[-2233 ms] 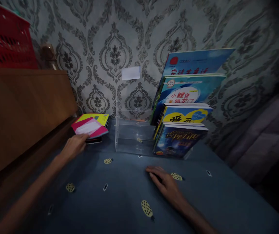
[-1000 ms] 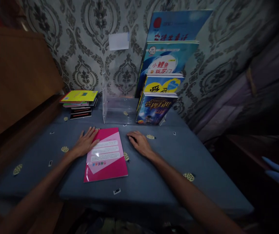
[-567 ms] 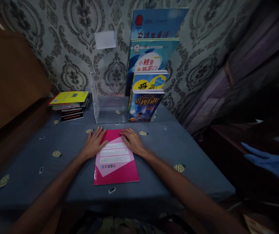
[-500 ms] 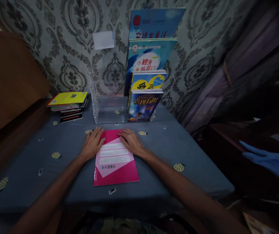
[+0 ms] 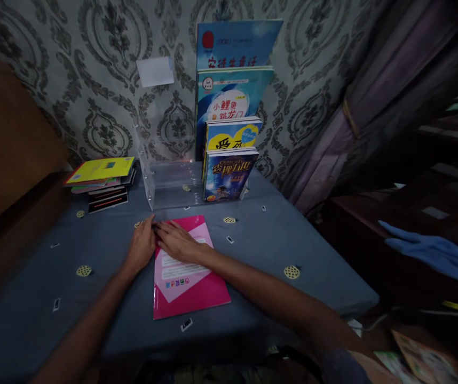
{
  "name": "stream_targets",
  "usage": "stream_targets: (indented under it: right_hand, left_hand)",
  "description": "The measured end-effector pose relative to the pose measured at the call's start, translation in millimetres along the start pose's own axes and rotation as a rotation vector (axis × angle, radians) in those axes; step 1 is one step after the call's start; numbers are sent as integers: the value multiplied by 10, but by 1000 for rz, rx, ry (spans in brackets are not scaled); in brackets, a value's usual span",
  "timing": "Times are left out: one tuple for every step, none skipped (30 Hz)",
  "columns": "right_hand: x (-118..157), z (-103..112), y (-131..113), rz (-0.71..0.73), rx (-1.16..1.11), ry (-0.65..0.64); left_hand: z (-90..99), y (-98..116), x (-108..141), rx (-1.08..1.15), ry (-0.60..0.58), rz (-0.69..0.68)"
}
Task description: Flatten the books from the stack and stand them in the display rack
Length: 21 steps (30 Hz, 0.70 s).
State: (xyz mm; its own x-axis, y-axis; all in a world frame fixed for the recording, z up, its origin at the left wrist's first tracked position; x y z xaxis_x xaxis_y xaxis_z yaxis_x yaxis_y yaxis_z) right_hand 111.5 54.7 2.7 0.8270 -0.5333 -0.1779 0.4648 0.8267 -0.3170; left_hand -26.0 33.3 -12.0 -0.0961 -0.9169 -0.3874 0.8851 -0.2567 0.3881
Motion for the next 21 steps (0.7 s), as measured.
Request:
stream_targets:
  right_hand:
    - [35, 6, 33, -9, -5, 4]
    - [80, 13, 76, -24, -9, 5]
    - [135, 22, 129, -46, -11, 7]
    - [199, 34, 193, -71, -14, 11]
    - [272, 48, 266, -97, -18, 16]
    - [355, 65, 349, -124, -23, 27]
    - [443, 83, 440, -151, -31, 40]
    - [534, 102, 534, -177, -40, 54]
    - [625, 123, 629, -201, -50, 74]
    - [710, 141, 717, -219, -61, 89]
    - [786, 159, 795, -235, -74, 108]
    - [848, 174, 856, -237, -92, 120]
    - [895, 186, 900, -235, -109, 130]
    - [927, 196, 927, -231, -126, 138]
    - [945, 205, 939, -227, -140, 143]
    - [952, 214, 942, -228, -151, 146]
    - [952, 224, 937, -232, -160, 149]
    - [947, 234, 930, -237, -167, 150]
    - [941, 245, 922, -242, -173, 152]
    - [935, 255, 916, -244, -178, 154]
    - [930, 265, 913, -244, -183, 154]
  left_hand:
    - [-1, 9, -2, -19, -4, -1]
    - [-1, 19, -3, -37, -9, -4]
    - [-2, 31, -3, -52, -12, -11]
    - [-1, 43, -1, -65, -11, -19]
    - [1, 55, 2, -76, -9, -30]
    - [4, 65, 6, -88, -7, -37]
    - [7, 72, 9, -99, -6, -37]
    - [11, 77, 11, -110, -9, -34]
    - [14, 81, 12, -120, -16, -31]
    - [18, 83, 12, -127, -24, -28]
    - [22, 86, 11, -133, -32, -27]
    - [27, 90, 10, -139, -38, -28]
    - [32, 95, 9, -144, -42, -33]
    - [38, 103, 9, -147, -43, -38]
    - [45, 111, 9, -149, -43, -43]
    - [51, 121, 10, -150, -43, -48]
    - [57, 131, 11, -149, -43, -53]
    - [62, 140, 13, -148, -46, -56]
    - [66, 149, 14, -148, -51, -59]
    - [70, 157, 16, -151, -57, -61]
    - [72, 163, 18, -155, -65, -62]
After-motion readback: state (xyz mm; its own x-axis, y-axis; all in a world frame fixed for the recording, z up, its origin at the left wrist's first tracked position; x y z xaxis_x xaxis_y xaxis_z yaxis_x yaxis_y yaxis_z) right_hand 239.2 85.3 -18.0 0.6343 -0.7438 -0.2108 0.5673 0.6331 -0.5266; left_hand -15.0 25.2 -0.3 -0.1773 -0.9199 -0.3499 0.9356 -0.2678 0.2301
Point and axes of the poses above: each hand's wrist, its own x-axis away from the middle knuckle, its own z-axis out of the back of the hand, y = z × x, the point moved 3 cm from there along -x, towards the middle knuckle, and after that the axes turned 4 degrees about -y, right-handed, at the moved point
